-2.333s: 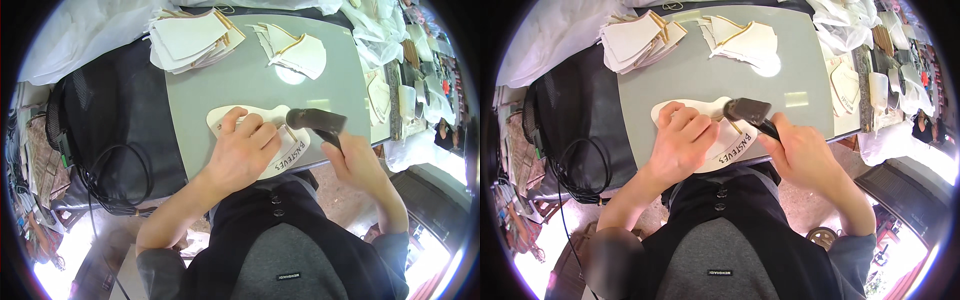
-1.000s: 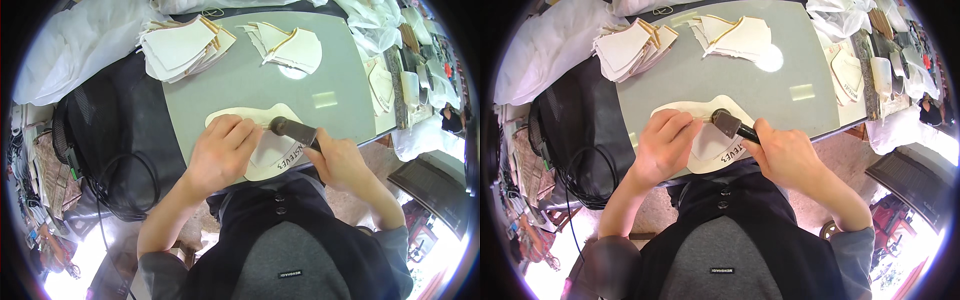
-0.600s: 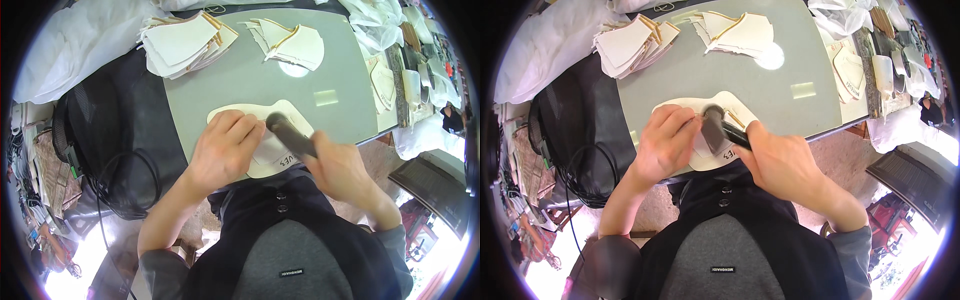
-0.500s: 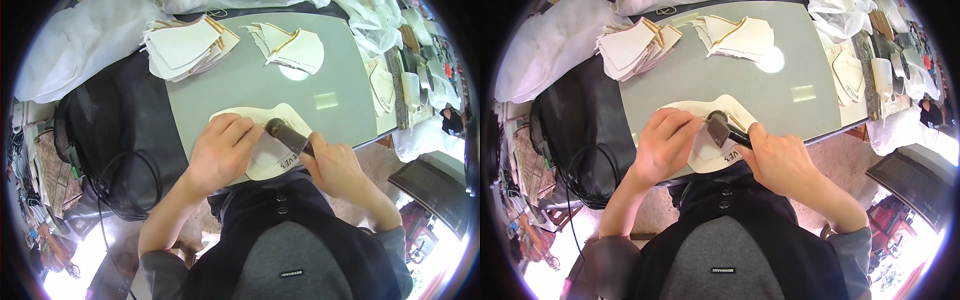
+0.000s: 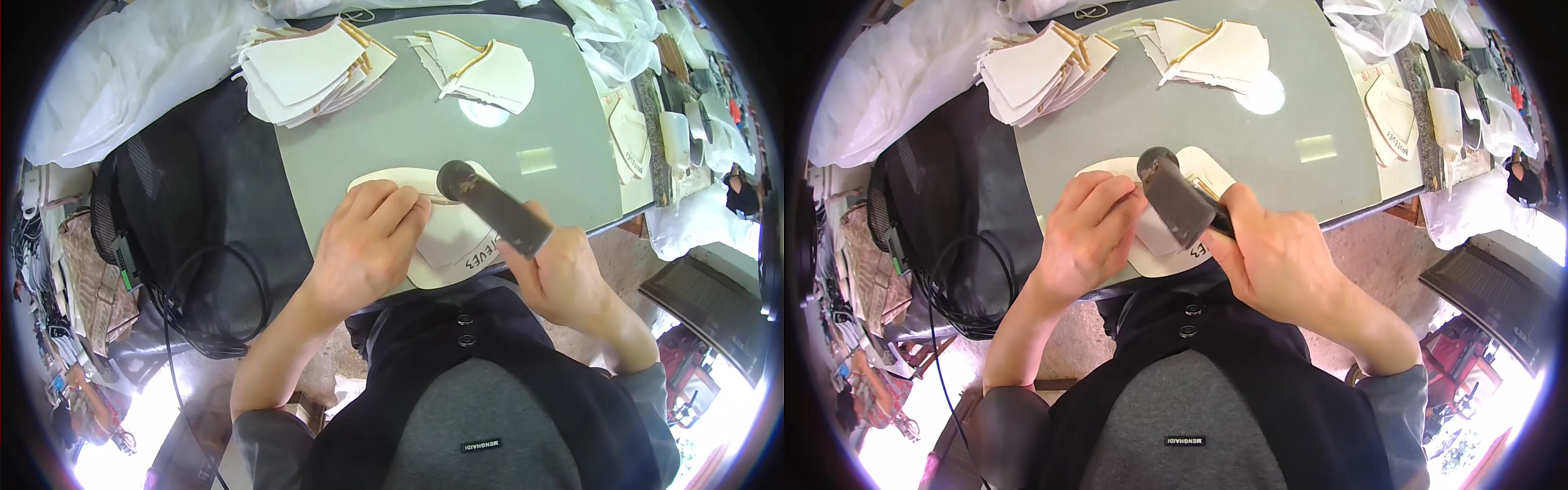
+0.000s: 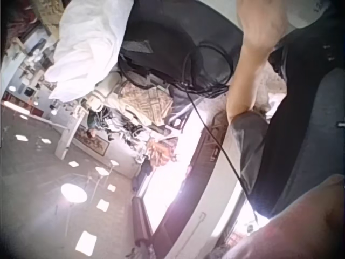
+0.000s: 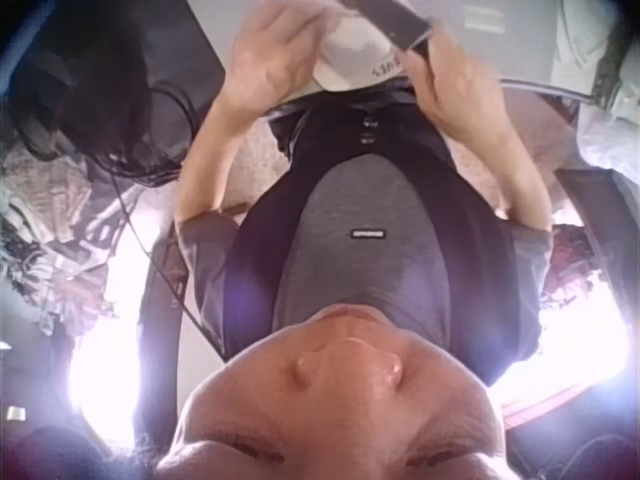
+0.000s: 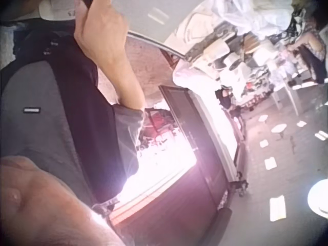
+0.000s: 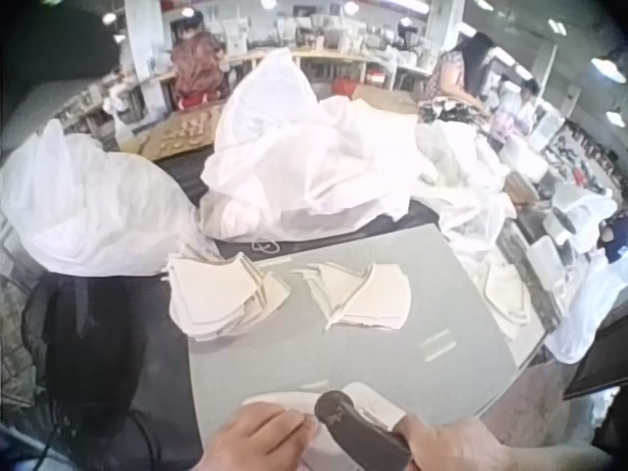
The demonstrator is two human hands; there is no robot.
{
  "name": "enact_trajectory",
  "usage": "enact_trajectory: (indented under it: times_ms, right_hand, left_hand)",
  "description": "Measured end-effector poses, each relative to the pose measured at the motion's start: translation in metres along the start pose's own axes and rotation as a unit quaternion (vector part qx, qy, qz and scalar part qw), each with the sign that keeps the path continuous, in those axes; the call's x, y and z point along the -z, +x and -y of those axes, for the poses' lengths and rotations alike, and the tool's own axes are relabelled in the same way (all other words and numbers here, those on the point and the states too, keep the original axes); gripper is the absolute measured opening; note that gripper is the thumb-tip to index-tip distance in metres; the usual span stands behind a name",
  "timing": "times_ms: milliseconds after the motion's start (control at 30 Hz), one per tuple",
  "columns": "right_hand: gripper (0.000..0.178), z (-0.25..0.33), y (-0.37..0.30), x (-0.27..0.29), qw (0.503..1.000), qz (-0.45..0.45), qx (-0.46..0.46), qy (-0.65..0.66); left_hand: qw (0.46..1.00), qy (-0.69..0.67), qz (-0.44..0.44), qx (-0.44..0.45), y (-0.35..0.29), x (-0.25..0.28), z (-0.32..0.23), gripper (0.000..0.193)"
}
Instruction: Hammering and flattening leather shoe components on a workbench.
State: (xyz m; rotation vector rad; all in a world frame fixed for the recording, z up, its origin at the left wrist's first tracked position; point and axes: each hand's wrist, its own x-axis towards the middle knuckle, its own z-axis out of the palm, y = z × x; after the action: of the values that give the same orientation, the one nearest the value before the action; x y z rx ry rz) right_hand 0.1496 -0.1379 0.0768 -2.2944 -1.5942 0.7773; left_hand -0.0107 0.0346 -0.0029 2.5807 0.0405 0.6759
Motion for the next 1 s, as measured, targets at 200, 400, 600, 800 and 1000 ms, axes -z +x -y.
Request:
enact_trajectory:
  times_ms: [200,400,600,800,1000]
  right_hand:
    - [0.032,-0.007,0.0,-0.005,0.997,0.052,-0.024,-0.051]
    - [0.032,-0.009,0.002,0.0,0.999,-0.016,0.015,0.031]
    - [0.03,-0.003,0.014,0.003,0.999,0.027,0.026,0.005]
    - [0.031,-0.004,0.021,0.003,0.999,0.034,0.035,-0.003]
    - [0.032,-0.004,0.025,0.0,0.997,0.038,0.058,-0.014]
  left_hand:
    - [0.997,-0.006,-0.04,0.061,-0.003,0.0,-0.006,0.032]
    - [0.997,0.048,-0.053,0.037,-0.006,-0.004,-0.009,0.03]
    - [0.995,0.085,-0.028,0.035,-0.011,-0.004,-0.012,0.022]
    - [0.992,0.113,-0.022,0.049,-0.019,-0.003,-0.019,0.027]
    - [0.992,0.098,-0.009,0.075,-0.021,0.003,-0.026,0.03]
